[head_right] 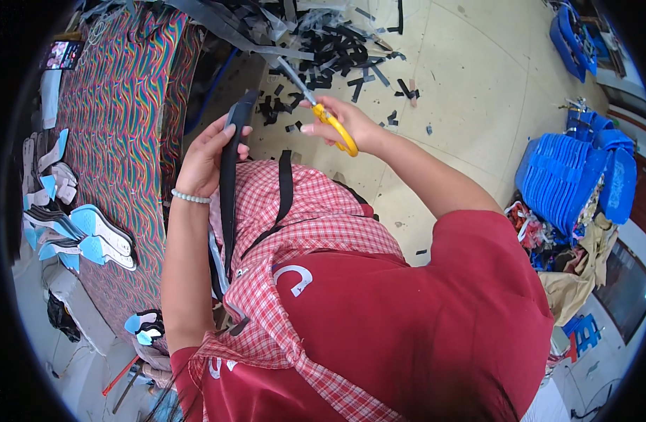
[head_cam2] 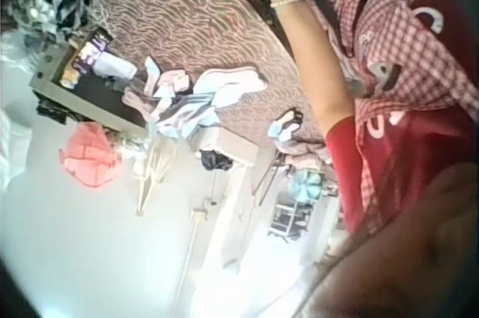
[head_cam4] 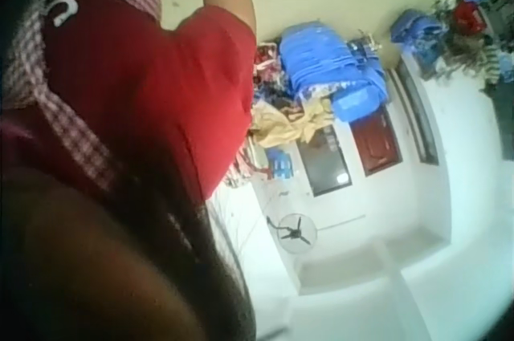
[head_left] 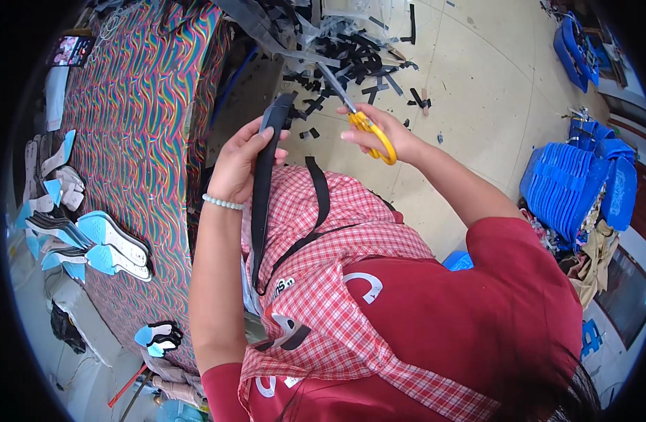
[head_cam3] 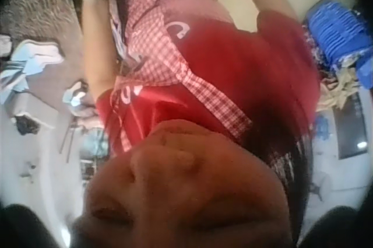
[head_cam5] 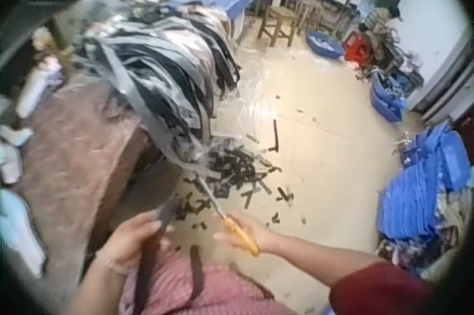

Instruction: The person assembles slipper sandals by attaching black straps to light-blue and white slipper soles. They repeatedly pick up a sole, wrap a strap around it, and trim the excess strap with yellow-handled scissors. Finished units are placed on the table, and the process repeats for multiple pairs.

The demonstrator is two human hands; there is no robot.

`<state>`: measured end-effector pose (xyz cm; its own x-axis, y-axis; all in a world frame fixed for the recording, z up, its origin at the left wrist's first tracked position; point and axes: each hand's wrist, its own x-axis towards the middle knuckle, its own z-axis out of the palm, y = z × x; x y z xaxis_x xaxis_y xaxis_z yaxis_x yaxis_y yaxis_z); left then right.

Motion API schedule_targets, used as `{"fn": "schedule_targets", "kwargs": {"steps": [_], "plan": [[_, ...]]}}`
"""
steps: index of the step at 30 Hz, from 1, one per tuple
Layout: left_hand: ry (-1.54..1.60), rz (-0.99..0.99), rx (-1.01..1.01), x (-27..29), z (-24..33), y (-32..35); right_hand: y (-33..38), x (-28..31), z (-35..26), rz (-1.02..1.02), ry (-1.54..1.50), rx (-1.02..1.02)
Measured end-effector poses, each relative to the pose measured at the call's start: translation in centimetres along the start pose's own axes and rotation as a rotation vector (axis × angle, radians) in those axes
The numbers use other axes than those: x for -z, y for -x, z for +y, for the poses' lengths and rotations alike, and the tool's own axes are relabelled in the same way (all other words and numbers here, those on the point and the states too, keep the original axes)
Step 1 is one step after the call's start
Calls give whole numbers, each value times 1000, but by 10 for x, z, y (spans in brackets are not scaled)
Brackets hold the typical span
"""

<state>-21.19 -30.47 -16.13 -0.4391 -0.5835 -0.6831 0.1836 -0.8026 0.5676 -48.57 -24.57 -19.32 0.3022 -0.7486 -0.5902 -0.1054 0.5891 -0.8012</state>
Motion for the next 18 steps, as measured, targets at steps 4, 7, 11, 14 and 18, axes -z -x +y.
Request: {"fn": "schedule_targets", "kwargs": {"steps": [4,7,11,14,18], "plan": [[-65,71,-80,-10,17,9,14,1,-13,-148,185,-11],[-36,37,-134,-21,26,16,21,-1,-20,-264,277,22],[-136,27,-59,-25,28,20,21,-14,-30,-299,205,17],[-238,89,-26,-31,26,22,14,-19,-36,-295,171,43],[-324,67,-67,-31,22,20,16,-20,-46,-211,202,123]]}}
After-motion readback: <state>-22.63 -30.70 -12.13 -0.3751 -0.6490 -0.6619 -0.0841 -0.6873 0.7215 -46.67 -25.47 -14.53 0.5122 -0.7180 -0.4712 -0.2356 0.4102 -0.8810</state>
